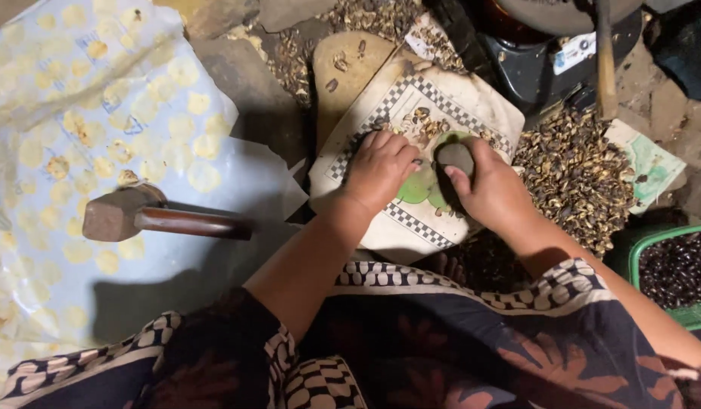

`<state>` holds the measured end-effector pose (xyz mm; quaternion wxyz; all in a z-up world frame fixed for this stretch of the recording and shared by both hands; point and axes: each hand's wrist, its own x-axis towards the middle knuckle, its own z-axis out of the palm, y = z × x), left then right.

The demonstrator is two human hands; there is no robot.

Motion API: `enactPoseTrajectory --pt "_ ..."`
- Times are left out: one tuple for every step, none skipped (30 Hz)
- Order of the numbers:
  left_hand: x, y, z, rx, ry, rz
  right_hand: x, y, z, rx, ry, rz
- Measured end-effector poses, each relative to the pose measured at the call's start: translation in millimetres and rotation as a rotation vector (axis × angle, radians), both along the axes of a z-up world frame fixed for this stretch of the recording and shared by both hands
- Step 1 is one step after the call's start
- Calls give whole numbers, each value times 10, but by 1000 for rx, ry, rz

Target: The person roasts cocoa beans in a pan over a gas stove, then uses a stone to crack the beans on a cutting board. They separate the beans from the shells by hand and use a hammer to crack more beans on a white sack.

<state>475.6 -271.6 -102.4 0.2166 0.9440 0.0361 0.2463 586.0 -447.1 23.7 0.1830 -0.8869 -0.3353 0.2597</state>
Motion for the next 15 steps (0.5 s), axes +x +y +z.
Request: enactPoseTrajectory --pt "17 28 10 -25 23 -23 59 6 -40 -87 30 -24" --pt "31 55 27 -49 47 -47 115 10 -72 -174 61 -48" --pt "19 46 29 -51 48 -44 144 43 -73 -175 62 -45" --pt "3 36 34 -63 75 -32 169 75 -71 -189 75 -66" --pt "34 35 40 -75 95 -27 219 105 -61 -202 82 -95" --pt "64 -33 68 -75 90 -32 189 78 -1 -202 77 -100" --pt "87 -67 94 -87 96 12 159 83 46 -223 71 -38" --pt "102 -100 113 -100 101 55 120 90 86 -245 65 24" --pt "142 -132 159 -101 105 61 118 105 198 -246 68 31" --pt "181 -166 196 -110 133 100 116 118 302 -311 10 77" --pt "196 -236 232 -124 167 134 92 100 407 -381 -41 120" --pt "124 -234 214 -130 177 137 43 100 372 -388 -32 125" --pt "116 -191 206 -102 166 111 37 125 345 -223 -54 89" --pt "110 -148 205 -74 156 85 32 149 326 -58 -77 52" --pt "70 -92 190 -74 156 87 -8 138 179 -58 -77 53"
